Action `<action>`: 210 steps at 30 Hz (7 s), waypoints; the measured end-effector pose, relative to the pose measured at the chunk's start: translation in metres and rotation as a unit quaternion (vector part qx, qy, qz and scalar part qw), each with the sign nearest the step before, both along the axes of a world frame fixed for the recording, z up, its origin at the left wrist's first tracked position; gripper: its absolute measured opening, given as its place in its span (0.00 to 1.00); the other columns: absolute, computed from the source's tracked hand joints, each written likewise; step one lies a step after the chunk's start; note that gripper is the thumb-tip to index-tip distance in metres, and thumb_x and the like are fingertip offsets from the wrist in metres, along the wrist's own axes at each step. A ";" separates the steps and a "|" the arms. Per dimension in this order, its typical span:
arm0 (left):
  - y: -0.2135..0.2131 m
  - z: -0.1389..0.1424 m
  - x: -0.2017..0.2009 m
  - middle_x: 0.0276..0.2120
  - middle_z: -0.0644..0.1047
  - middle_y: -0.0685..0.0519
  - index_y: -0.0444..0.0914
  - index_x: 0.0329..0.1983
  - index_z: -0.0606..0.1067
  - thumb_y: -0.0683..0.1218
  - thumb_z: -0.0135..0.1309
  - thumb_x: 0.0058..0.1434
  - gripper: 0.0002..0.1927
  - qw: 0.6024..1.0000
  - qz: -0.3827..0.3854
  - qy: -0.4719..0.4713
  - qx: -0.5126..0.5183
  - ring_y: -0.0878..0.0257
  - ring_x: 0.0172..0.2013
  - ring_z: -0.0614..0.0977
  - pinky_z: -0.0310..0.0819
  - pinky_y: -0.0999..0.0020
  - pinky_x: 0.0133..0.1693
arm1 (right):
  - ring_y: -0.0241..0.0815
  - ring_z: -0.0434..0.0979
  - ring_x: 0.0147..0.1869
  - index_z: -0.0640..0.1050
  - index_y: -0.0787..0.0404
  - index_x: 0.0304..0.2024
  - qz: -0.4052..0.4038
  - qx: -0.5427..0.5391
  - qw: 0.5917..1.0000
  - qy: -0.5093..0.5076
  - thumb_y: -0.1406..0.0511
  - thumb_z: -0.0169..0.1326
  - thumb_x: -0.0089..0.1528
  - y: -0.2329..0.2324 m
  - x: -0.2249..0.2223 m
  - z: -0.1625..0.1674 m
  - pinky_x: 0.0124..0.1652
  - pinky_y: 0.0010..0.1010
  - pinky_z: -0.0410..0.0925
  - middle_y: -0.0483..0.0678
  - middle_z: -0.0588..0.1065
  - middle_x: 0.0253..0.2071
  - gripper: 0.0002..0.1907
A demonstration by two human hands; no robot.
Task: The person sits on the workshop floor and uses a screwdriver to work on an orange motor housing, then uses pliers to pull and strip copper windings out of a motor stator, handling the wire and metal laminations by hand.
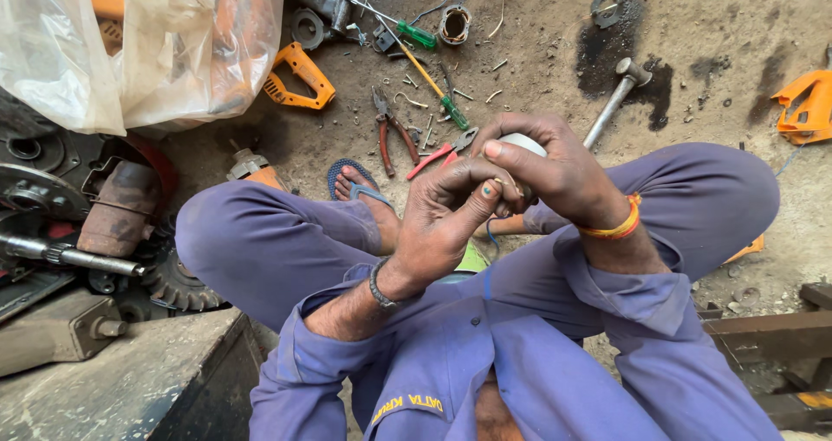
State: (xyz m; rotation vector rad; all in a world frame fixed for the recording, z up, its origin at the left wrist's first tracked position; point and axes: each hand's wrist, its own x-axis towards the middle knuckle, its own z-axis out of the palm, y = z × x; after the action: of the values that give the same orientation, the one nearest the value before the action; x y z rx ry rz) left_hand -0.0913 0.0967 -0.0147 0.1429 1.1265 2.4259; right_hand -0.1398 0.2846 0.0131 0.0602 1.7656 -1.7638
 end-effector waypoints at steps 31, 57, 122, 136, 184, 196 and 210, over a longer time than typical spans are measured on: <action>0.020 -0.159 -0.052 0.39 0.81 0.35 0.31 0.53 0.75 0.43 0.55 0.59 0.19 0.669 -0.080 -0.059 -0.737 0.41 0.42 0.84 0.79 0.48 0.45 | 0.40 0.70 0.56 0.72 0.59 0.58 -0.372 -0.533 0.753 -0.102 0.60 0.47 0.72 0.171 0.030 -0.005 0.50 0.24 0.68 0.48 0.70 0.57 0.14; 0.063 -0.047 -0.076 0.37 0.78 0.44 0.40 0.56 0.81 0.33 0.46 0.53 0.28 0.855 -0.244 0.082 -0.451 0.58 0.35 0.79 0.75 0.63 0.38 | 0.56 0.79 0.50 0.78 0.63 0.51 -0.490 -0.388 0.770 0.131 0.58 0.57 0.66 0.121 -0.011 0.035 0.45 0.50 0.73 0.56 0.78 0.47 0.17; 0.059 -0.008 -0.035 0.36 0.70 0.46 0.36 0.48 0.71 0.47 0.64 0.57 0.20 0.736 0.031 0.406 -0.541 0.48 0.37 0.77 0.71 0.54 0.38 | 0.52 0.79 0.53 0.76 0.67 0.54 -0.367 -0.440 0.813 -0.107 0.56 0.56 0.69 0.110 -0.008 0.005 0.60 0.47 0.73 0.59 0.76 0.52 0.21; 0.062 -0.012 -0.029 0.35 0.70 0.47 0.36 0.51 0.71 0.47 0.66 0.56 0.23 0.799 0.005 0.373 -0.472 0.50 0.36 0.76 0.69 0.57 0.37 | 0.59 0.81 0.52 0.73 0.70 0.61 -0.391 -0.361 0.847 -0.008 0.57 0.55 0.67 0.116 0.005 0.004 0.54 0.57 0.77 0.64 0.76 0.51 0.26; 0.067 0.016 -0.010 0.38 0.76 0.42 0.36 0.49 0.70 0.44 0.61 0.57 0.19 0.789 -0.041 0.256 -0.557 0.39 0.33 0.79 0.70 0.46 0.29 | 0.51 0.83 0.40 0.75 0.64 0.42 -0.466 -0.192 0.852 0.139 0.71 0.55 0.63 0.106 -0.031 -0.005 0.32 0.41 0.77 0.54 0.77 0.41 0.05; 0.078 -0.027 0.012 0.31 0.61 0.55 0.33 0.46 0.66 0.35 0.55 0.55 0.17 0.946 -0.264 0.005 -0.190 0.64 0.31 0.65 0.64 0.63 0.34 | 0.55 0.83 0.41 0.75 0.64 0.41 -0.454 -0.288 0.841 0.070 0.69 0.56 0.61 0.118 -0.031 -0.007 0.33 0.43 0.78 0.55 0.78 0.41 0.07; 0.053 -0.013 -0.032 0.36 0.74 0.47 0.35 0.50 0.70 0.38 0.57 0.51 0.22 0.785 -0.053 0.347 -0.511 0.47 0.36 0.79 0.72 0.56 0.32 | 0.46 0.80 0.38 0.77 0.65 0.42 -0.447 -0.155 0.872 0.125 0.73 0.58 0.63 0.111 -0.034 -0.008 0.36 0.36 0.76 0.54 0.78 0.42 0.05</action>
State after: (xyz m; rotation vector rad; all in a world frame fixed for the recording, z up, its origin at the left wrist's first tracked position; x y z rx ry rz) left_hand -0.1232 0.1497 -0.0275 0.7365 2.4920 1.3296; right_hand -0.1742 0.3955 0.0049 0.6280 1.7188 -2.8040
